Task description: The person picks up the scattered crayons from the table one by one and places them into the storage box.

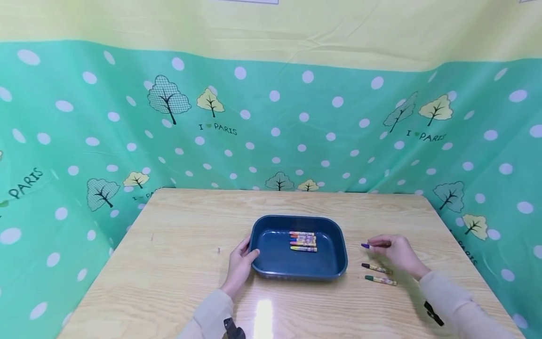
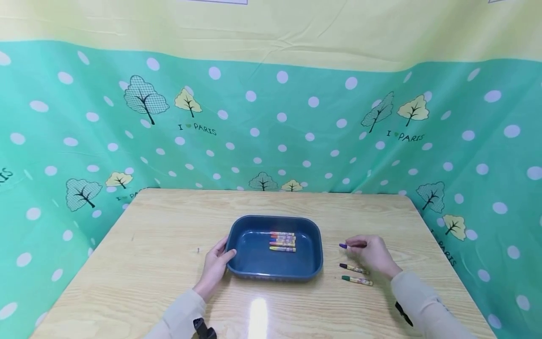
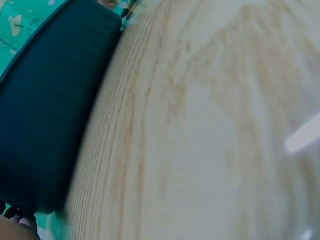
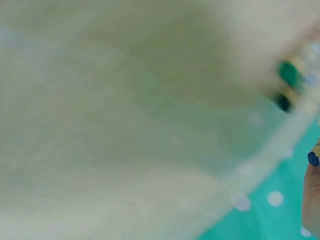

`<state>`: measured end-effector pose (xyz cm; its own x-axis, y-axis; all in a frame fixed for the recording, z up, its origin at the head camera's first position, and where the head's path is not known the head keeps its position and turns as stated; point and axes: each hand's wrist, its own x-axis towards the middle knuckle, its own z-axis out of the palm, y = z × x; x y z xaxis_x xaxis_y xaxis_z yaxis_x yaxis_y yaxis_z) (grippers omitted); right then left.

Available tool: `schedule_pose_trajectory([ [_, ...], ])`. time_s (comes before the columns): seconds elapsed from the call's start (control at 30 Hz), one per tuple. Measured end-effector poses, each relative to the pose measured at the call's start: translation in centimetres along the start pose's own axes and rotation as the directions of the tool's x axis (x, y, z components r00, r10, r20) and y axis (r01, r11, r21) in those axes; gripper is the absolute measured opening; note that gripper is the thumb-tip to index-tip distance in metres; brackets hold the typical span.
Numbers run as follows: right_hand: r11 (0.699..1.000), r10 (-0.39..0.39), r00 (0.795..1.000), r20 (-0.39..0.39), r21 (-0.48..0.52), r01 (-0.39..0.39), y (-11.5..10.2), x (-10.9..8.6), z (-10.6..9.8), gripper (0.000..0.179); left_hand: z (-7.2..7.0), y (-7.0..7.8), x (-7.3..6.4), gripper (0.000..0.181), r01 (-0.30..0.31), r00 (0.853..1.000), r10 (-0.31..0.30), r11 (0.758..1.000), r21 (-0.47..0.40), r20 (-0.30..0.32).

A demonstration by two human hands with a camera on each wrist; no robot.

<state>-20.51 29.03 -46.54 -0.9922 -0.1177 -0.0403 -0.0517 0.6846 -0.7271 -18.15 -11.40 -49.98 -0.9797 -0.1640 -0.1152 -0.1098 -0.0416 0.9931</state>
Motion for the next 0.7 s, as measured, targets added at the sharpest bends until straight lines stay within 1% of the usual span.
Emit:
schedule_pose_trajectory([
  [0.13, 0.999, -0.045, 0.998, -0.038, 0.006, 0.045, -2.4, 0.6, -1.2, 0.028, 0.0, -0.1, 0.0, 0.052, 0.001, 1.000, -0.001, 1.000, -0.004, 0.001],
  [0.23, 0.999, -0.052, 0.998, -0.031, 0.010, 0.053, -3.7, 1.1, -1.6, 0.032, -0.1, -0.1, 0.0, 0.052, -0.008, 1.000, 0.008, 1.000, -0.001, 0.006],
  [0.33, 0.998, -0.058, 0.998, -0.015, 0.028, 0.058, -4.9, 1.7, -1.4, 0.033, -0.1, 0.0, 0.0, 0.052, -0.008, 1.000, 0.008, 1.000, -0.006, 0.003],
  [0.5, 0.993, -0.064, 0.998, -0.009, 0.094, 0.065, -6.5, 2.4, 0.2, 0.030, 0.0, 0.1, -0.1, 0.052, -0.011, 1.000, 0.011, 1.000, -0.002, 0.014],
  [0.7, 0.979, -0.083, 0.997, 0.003, 0.187, 0.081, -8.7, 3.3, 3.1, 0.029, 0.0, -0.1, -0.1, 0.052, -0.010, 1.000, 0.010, 1.000, -0.007, 0.006],
])
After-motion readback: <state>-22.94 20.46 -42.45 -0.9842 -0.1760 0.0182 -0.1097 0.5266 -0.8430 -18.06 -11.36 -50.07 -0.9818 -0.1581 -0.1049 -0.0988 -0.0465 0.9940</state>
